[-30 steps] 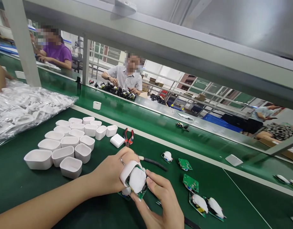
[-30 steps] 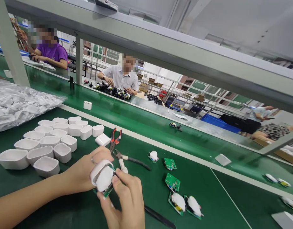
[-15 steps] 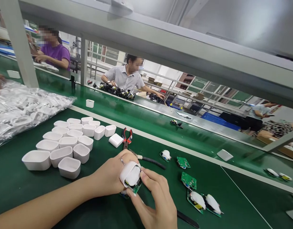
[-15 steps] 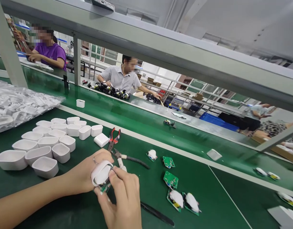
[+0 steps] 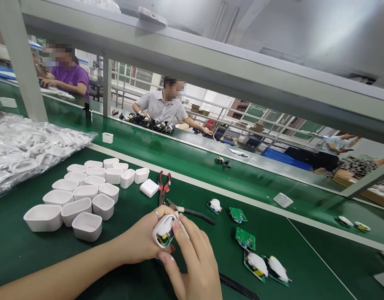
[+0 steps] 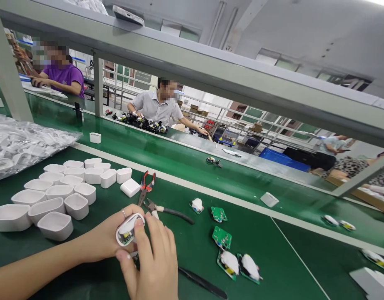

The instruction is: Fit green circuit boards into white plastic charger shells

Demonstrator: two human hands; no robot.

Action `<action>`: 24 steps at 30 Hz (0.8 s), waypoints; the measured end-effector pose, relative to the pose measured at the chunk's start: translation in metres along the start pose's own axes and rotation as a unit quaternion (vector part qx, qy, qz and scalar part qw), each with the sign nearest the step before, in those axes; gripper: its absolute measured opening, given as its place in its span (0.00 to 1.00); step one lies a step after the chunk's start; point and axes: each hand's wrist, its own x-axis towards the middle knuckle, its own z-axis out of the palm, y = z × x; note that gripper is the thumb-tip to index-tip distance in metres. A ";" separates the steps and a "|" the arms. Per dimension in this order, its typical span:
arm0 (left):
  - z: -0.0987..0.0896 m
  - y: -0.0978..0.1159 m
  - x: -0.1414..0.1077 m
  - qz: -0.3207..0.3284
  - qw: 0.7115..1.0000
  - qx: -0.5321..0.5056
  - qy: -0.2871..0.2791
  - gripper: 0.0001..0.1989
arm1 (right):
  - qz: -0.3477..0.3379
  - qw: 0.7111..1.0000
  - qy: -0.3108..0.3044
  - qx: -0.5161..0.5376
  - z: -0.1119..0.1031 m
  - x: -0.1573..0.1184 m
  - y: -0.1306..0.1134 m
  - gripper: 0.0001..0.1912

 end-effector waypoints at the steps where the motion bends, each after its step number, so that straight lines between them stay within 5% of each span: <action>1: 0.000 -0.001 0.000 0.003 1.000 -0.001 -0.004 0.18 | 0.003 1.000 -0.004 0.001 0.001 -0.001 0.000 0.16; 5: 0.001 -0.003 0.001 0.012 1.000 0.009 -0.012 0.20 | 0.040 0.998 -0.023 0.032 0.005 -0.005 -0.001 0.17; 8: 0.004 -0.002 -0.001 0.026 0.999 0.013 -0.019 0.23 | 0.132 0.985 -0.017 0.114 0.007 -0.006 -0.007 0.21; 12: 0.006 0.002 -0.006 -0.002 0.998 0.046 -0.053 0.34 | 0.321 0.916 -0.008 0.240 0.005 -0.004 -0.015 0.31; 14: 0.003 0.007 -0.007 -0.026 0.991 0.114 -0.058 0.41 | 0.363 0.893 -0.003 0.265 0.004 -0.002 -0.016 0.33; 16: -0.003 0.015 -0.008 -0.022 0.980 0.196 -0.039 0.41 | 0.365 0.892 0.017 0.267 0.004 -0.003 -0.013 0.32; 21: -0.012 0.038 -0.004 -0.059 0.973 0.224 0.005 0.14 | 0.314 0.925 0.029 0.213 0.010 -0.010 -0.003 0.32; 24: -0.009 0.046 -0.004 -0.072 0.969 0.237 0.004 0.14 | 0.249 0.953 0.038 0.170 0.013 -0.013 0.002 0.32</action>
